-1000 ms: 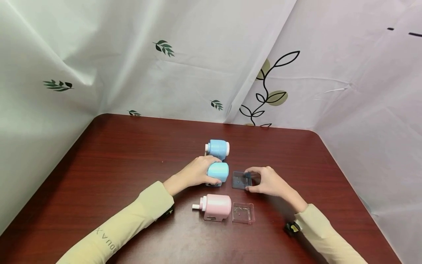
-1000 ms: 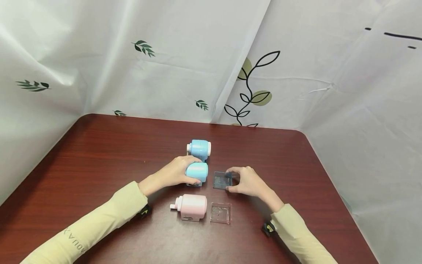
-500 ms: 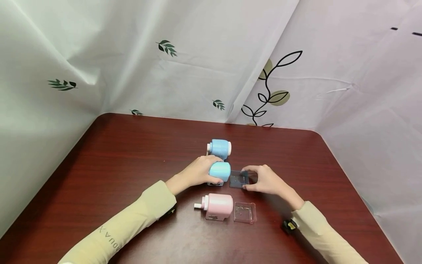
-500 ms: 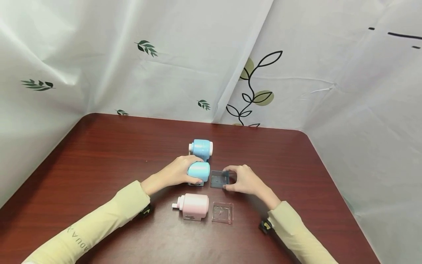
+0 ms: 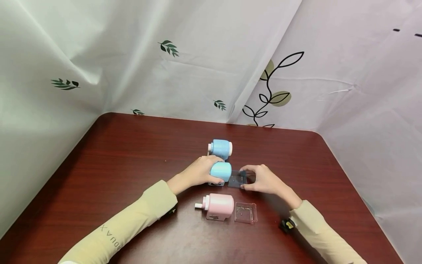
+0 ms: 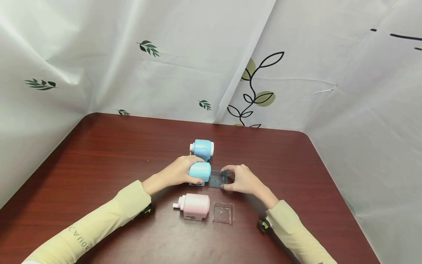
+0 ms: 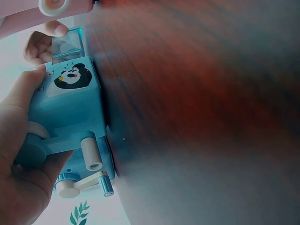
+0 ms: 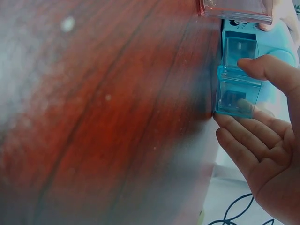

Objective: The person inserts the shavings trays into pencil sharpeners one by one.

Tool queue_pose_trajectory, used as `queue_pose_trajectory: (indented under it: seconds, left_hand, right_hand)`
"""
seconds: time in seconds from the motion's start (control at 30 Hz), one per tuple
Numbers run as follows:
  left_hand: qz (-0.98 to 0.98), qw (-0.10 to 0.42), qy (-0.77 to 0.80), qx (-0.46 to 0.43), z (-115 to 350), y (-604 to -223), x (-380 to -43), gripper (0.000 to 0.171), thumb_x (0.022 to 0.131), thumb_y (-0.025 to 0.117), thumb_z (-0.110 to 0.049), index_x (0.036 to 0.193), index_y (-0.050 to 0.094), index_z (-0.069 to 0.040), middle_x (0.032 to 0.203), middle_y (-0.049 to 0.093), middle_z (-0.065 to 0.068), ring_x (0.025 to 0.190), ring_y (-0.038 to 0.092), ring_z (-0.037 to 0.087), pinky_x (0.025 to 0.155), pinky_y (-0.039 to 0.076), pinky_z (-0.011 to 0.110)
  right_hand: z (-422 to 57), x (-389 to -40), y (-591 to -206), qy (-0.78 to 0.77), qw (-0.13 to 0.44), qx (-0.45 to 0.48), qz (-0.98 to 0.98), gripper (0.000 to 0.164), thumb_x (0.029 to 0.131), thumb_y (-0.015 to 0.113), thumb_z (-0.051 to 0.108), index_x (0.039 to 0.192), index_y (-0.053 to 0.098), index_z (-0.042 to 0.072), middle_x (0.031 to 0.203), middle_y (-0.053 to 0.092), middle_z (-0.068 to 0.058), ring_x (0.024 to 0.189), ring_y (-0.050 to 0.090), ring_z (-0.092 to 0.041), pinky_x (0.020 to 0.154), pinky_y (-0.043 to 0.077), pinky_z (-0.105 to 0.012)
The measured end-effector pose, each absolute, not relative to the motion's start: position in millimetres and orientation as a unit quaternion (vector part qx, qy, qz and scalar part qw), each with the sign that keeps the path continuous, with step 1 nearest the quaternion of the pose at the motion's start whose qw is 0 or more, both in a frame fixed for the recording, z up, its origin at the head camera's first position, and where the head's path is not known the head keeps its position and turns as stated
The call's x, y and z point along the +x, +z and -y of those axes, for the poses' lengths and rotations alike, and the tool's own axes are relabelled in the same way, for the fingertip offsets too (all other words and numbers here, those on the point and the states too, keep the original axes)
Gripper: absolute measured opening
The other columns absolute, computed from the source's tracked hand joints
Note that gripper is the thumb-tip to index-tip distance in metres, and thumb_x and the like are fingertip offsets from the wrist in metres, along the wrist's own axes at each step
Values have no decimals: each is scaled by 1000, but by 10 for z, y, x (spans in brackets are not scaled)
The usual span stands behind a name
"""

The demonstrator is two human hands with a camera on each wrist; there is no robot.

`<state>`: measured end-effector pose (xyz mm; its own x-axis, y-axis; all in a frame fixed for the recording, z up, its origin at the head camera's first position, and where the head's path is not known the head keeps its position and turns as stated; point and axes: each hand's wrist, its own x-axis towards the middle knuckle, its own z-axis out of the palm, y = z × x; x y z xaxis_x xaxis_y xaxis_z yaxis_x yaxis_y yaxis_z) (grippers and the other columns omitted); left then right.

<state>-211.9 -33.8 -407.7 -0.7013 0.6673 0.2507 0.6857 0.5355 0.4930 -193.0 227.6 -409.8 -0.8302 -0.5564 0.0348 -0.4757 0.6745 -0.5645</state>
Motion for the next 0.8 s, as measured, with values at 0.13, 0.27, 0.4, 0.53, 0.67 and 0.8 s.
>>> queue_pose_trajectory:
  seconds: [0.13, 0.27, 0.4, 0.53, 0.67, 0.8]
  left_hand:
    - [876, 19, -287, -388, 338, -4076, -2119, 57, 71, 74, -42, 115, 57, -10, 108, 60, 4, 87, 54, 11, 74, 48, 31]
    - [875, 17, -290, -387, 341, -4067, -2111, 57, 71, 74, -41, 114, 56, -9, 108, 60, 5, 87, 54, 12, 74, 48, 31]
    - [874, 12, -296, -386, 345, -4053, -2100, 57, 71, 74, -40, 115, 56, -9, 108, 60, 5, 87, 55, 13, 74, 48, 32]
    - [875, 12, -294, -385, 347, -4051, -2095, 57, 71, 74, -40, 115, 56, -9, 108, 61, 5, 87, 55, 13, 74, 48, 32]
    - [875, 15, -293, -385, 346, -4056, -2096, 57, 71, 74, -41, 114, 57, -9, 108, 61, 5, 87, 55, 12, 74, 48, 31]
    - [874, 15, -296, -385, 345, -4053, -2094, 57, 71, 74, -41, 115, 57, -9, 109, 61, 5, 88, 55, 12, 75, 48, 32]
  right_hand:
    - [-2266, -1929, -4097, -283, 69, -282, -914, 44, 70, 76, 28, 107, 60, 12, 93, 66, 1, 84, 60, -1, 76, 50, -26]
    - [-2253, -1929, -4100, -280, 68, -282, -915, 44, 70, 76, 28, 107, 60, 12, 92, 66, 2, 84, 60, 0, 76, 50, -26]
    - [-2236, -1929, -4102, -283, 69, -284, -913, 44, 70, 76, 28, 107, 60, 11, 91, 66, 1, 83, 60, -1, 76, 51, -26]
    - [-2222, -1930, -4107, -285, 70, -287, -912, 44, 71, 76, 28, 107, 60, 11, 90, 67, 1, 83, 60, -1, 75, 51, -26]
    - [-2210, -1932, -4112, -285, 72, -288, -911, 44, 71, 75, 28, 108, 60, 12, 90, 67, 2, 84, 60, 0, 75, 50, -25]
    - [-2194, -1941, -4117, -281, 70, -290, -912, 44, 71, 76, 29, 108, 59, 12, 91, 66, 2, 84, 60, 0, 76, 50, -25]
